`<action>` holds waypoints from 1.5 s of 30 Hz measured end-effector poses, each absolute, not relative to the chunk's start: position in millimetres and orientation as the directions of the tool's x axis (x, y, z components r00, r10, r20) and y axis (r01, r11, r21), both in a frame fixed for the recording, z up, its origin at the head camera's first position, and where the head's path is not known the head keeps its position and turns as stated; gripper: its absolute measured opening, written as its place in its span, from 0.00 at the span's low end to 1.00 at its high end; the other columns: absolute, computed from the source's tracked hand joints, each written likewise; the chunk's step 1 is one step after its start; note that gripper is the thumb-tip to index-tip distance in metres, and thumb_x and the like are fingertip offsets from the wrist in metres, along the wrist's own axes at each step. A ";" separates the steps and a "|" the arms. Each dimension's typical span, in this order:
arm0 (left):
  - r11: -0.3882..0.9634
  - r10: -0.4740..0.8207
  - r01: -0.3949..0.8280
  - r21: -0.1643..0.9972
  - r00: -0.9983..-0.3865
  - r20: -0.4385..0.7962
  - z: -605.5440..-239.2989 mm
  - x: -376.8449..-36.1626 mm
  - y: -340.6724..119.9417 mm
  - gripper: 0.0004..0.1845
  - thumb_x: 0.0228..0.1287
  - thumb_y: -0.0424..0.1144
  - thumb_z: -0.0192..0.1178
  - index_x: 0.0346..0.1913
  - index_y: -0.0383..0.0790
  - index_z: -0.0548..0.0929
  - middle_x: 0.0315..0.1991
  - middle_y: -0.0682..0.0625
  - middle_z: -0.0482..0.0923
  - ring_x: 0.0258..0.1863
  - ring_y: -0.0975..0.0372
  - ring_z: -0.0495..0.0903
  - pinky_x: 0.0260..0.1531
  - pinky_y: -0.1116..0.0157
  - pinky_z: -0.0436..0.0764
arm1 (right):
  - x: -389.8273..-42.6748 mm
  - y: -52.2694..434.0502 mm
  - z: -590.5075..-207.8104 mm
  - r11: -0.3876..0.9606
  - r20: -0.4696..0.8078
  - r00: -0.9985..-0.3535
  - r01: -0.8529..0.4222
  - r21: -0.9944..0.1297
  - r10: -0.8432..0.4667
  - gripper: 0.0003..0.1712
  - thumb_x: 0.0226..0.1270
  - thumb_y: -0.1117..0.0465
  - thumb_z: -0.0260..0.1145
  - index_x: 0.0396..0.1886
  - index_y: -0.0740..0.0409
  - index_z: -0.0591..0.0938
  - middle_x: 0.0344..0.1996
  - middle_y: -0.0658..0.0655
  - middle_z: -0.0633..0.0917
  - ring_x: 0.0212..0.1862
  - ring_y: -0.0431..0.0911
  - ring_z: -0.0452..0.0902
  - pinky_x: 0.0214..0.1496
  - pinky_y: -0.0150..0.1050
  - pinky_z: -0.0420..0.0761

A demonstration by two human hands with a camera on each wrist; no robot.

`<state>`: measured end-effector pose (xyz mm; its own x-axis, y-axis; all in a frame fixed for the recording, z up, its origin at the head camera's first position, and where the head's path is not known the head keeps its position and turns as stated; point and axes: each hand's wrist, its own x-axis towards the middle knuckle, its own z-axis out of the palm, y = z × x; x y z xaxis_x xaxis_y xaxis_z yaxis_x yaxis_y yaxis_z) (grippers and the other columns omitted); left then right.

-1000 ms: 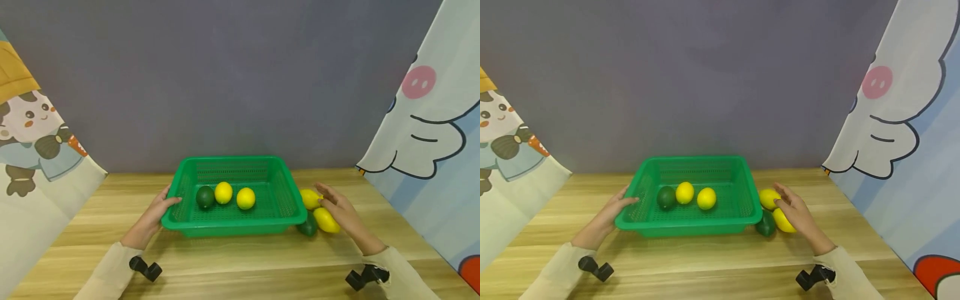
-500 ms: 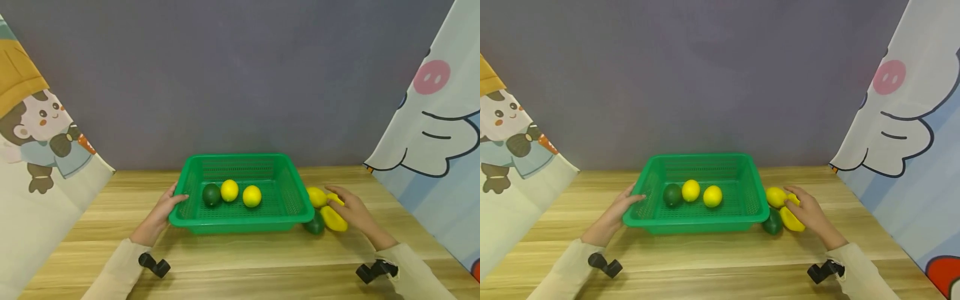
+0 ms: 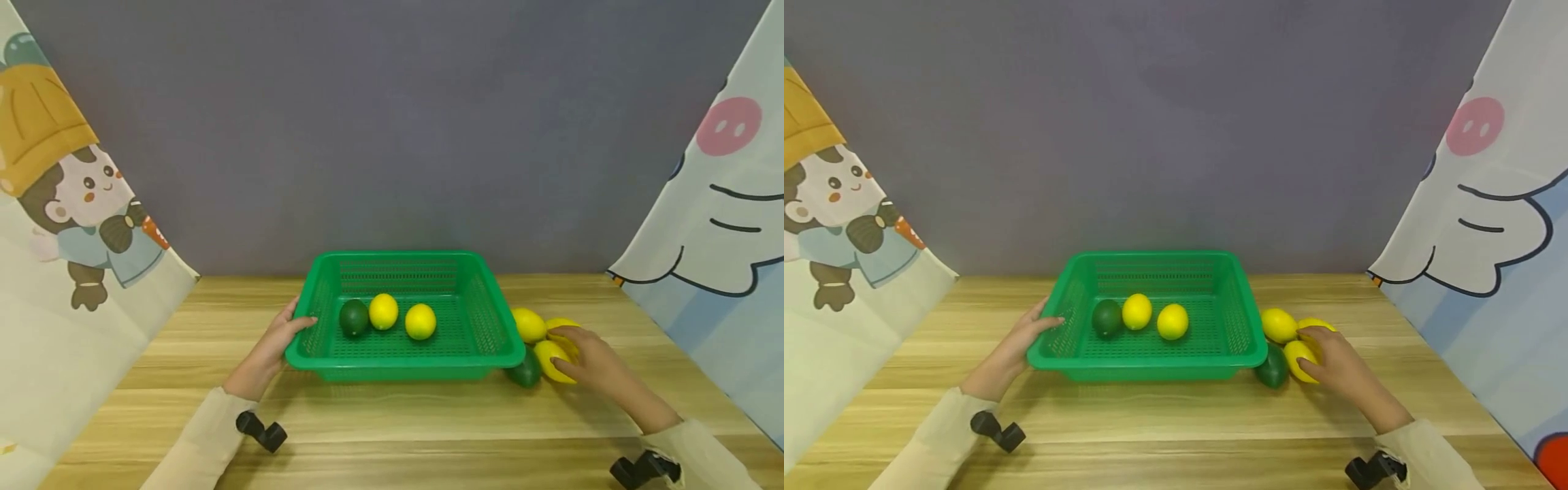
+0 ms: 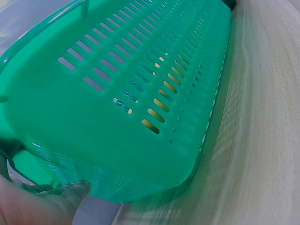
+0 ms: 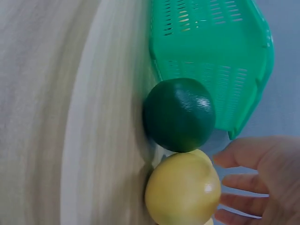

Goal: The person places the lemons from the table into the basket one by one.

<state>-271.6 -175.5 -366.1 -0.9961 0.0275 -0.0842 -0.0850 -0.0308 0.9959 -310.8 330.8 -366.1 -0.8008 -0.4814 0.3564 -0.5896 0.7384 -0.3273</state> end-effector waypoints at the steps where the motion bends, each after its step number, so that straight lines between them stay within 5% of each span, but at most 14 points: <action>1: -0.030 0.025 -0.082 0.996 -0.996 -0.081 -365.2 -271.2 -175.6 0.38 0.69 0.34 0.47 0.76 0.44 0.40 0.65 0.32 0.56 0.41 0.61 0.78 0.39 0.66 0.80 | -311.3 331.1 -367.2 0.734 0.347 -0.801 -0.592 -0.332 -0.488 0.25 0.47 0.71 0.72 0.46 0.76 0.77 0.44 0.73 0.79 0.48 0.69 0.73 0.49 0.63 0.72; 15: -0.047 0.006 -0.086 0.995 -0.996 -0.086 -360.9 -264.4 -170.9 0.38 0.69 0.34 0.47 0.76 0.44 0.40 0.64 0.32 0.57 0.40 0.60 0.78 0.39 0.64 0.80 | -318.6 335.2 -392.5 0.702 0.431 -0.726 -0.667 -0.249 -0.536 0.34 0.35 0.69 0.76 0.47 0.76 0.76 0.43 0.70 0.80 0.44 0.62 0.76 0.43 0.57 0.75; 34: -0.056 0.008 -0.090 0.994 -0.996 -0.089 -364.7 -268.6 -172.1 0.39 0.67 0.34 0.49 0.76 0.45 0.41 0.62 0.32 0.60 0.40 0.59 0.78 0.39 0.64 0.81 | -309.5 335.8 -372.1 0.758 0.335 -0.819 -0.565 -0.326 -0.467 0.36 0.38 0.65 0.75 0.51 0.75 0.74 0.45 0.70 0.80 0.42 0.57 0.76 0.40 0.53 0.77; 45: -0.058 0.005 -0.087 0.995 -0.996 -0.087 -367.2 -268.9 -173.6 0.38 0.67 0.34 0.49 0.76 0.44 0.42 0.61 0.32 0.61 0.41 0.59 0.79 0.41 0.62 0.81 | -319.9 327.7 -344.6 0.726 0.475 -0.714 -0.657 -0.202 -0.514 0.35 0.37 0.69 0.76 0.48 0.78 0.75 0.41 0.73 0.80 0.40 0.64 0.77 0.39 0.57 0.78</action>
<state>-268.9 -173.6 -367.2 -0.9962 0.0047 -0.0868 -0.0869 -0.0583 0.9945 -319.9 327.7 -344.6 -0.7142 -0.5144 0.4747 -0.6573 0.7260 -0.2023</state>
